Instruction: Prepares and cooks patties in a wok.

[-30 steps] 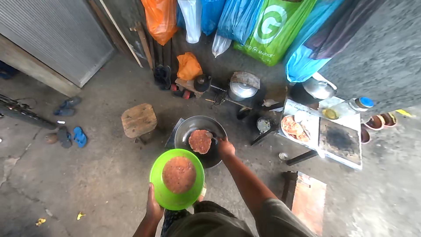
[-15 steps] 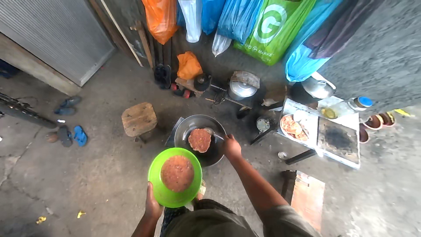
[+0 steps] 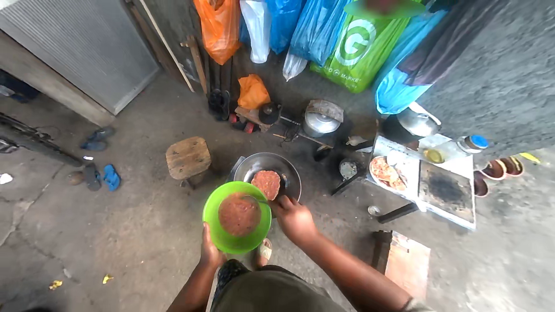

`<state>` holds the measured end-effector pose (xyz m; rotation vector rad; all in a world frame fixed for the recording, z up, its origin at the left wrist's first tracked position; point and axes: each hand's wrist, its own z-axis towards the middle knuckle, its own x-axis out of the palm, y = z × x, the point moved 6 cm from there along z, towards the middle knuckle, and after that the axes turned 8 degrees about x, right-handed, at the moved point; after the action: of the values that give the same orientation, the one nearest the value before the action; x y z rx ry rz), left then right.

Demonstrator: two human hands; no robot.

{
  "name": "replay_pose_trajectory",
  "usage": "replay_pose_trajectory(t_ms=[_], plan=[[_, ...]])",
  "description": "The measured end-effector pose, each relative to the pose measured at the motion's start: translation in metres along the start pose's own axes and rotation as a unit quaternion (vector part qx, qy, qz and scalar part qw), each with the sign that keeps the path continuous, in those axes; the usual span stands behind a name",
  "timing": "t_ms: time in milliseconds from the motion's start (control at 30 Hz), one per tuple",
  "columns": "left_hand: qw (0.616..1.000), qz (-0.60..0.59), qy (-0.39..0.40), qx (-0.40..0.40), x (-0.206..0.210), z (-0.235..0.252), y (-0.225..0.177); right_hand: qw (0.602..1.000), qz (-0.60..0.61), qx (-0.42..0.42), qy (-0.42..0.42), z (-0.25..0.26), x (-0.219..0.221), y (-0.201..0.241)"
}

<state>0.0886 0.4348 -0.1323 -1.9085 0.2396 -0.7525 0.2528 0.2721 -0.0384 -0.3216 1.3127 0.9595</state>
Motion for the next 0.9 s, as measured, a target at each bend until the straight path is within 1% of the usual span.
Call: replay_pose_trajectory(t_ms=[33,67,100,133,167,200,233,333,400,433,467,500,533,567,600,633,667,700,733,767,800,833,900], plan=[[1.000,0.009,-0.003,-0.003,0.001,0.000,0.000,1.000,-0.008,0.015,0.016,-0.003,0.004,0.002],[1.000,0.016,-0.003,-0.006,0.001,0.000,0.000,0.998,-0.005,0.044,0.050,-0.004,0.009,0.001],[1.000,0.017,-0.003,-0.009,0.001,0.000,0.001,0.990,0.009,0.086,0.110,-0.004,0.012,-0.002],[1.000,0.014,-0.003,-0.014,0.000,-0.001,0.002,0.971,0.031,0.136,0.194,-0.002,0.014,-0.007],[1.000,0.010,-0.002,-0.016,0.000,-0.001,0.002,0.942,0.056,0.180,0.276,0.000,0.015,-0.013],[1.000,0.009,-0.001,-0.019,-0.001,-0.002,0.003,0.918,0.085,0.209,0.327,0.001,0.018,-0.019],[1.000,0.012,-0.001,-0.021,-0.001,-0.003,0.003,0.904,0.110,0.224,0.348,0.001,0.020,-0.024],[0.999,0.020,-0.003,-0.035,-0.004,-0.005,0.005,0.894,0.132,0.241,0.353,-0.001,0.021,-0.029],[0.999,0.023,-0.006,-0.041,-0.004,-0.007,0.005,0.905,0.105,0.237,0.337,-0.002,0.019,-0.025],[0.999,0.024,-0.007,-0.043,-0.004,-0.008,0.005,0.927,0.088,0.217,0.294,-0.004,0.018,-0.022],[0.999,0.024,-0.006,-0.045,-0.004,-0.009,0.004,0.957,0.071,0.180,0.215,-0.006,0.018,-0.018],[0.999,0.024,-0.003,-0.045,-0.003,-0.010,0.004,0.984,0.050,0.128,0.116,-0.009,0.018,-0.014],[0.999,0.022,0.000,-0.045,-0.003,-0.010,0.004,0.996,0.031,0.081,0.038,-0.012,0.018,-0.009],[0.999,0.021,0.002,-0.046,-0.003,-0.011,0.004,0.998,0.020,0.053,0.001,-0.014,0.020,-0.006],[0.999,0.022,0.001,-0.047,-0.003,-0.012,0.005,0.998,0.019,0.053,0.006,-0.016,0.022,-0.004],[0.999,0.023,-0.001,-0.049,-0.004,-0.013,0.005,0.995,0.029,0.078,0.052,-0.016,0.025,-0.004],[0.998,0.025,-0.002,-0.051,-0.004,-0.014,0.005,0.982,0.049,0.124,0.135,-0.015,0.027,-0.006],[0.998,0.026,-0.002,-0.052,-0.005,-0.014,0.006,0.955,0.070,0.174,0.229,-0.014,0.029,-0.009],[0.998,0.027,-0.001,-0.052,-0.005,-0.014,0.006,0.928,0.094,0.209,0.294,-0.013,0.030,-0.014],[0.998,0.028,0.001,-0.052,-0.006,-0.015,0.006,0.909,0.119,0.230,0.327,-0.013,0.031,-0.018],[0.998,0.029,0.002,-0.052,-0.007,-0.015,0.007,0.900,0.141,0.240,0.336,-0.013,0.032,-0.022],[0.998,0.030,0.004,-0.052,-0.008,-0.015,0.007,0.896,0.156,0.242,0.338,-0.014,0.032,-0.024],[0.998,0.032,0.009,-0.052,-0.011,-0.015,0.009,0.898,0.147,0.236,0.341,-0.016,0.030,-0.024]])
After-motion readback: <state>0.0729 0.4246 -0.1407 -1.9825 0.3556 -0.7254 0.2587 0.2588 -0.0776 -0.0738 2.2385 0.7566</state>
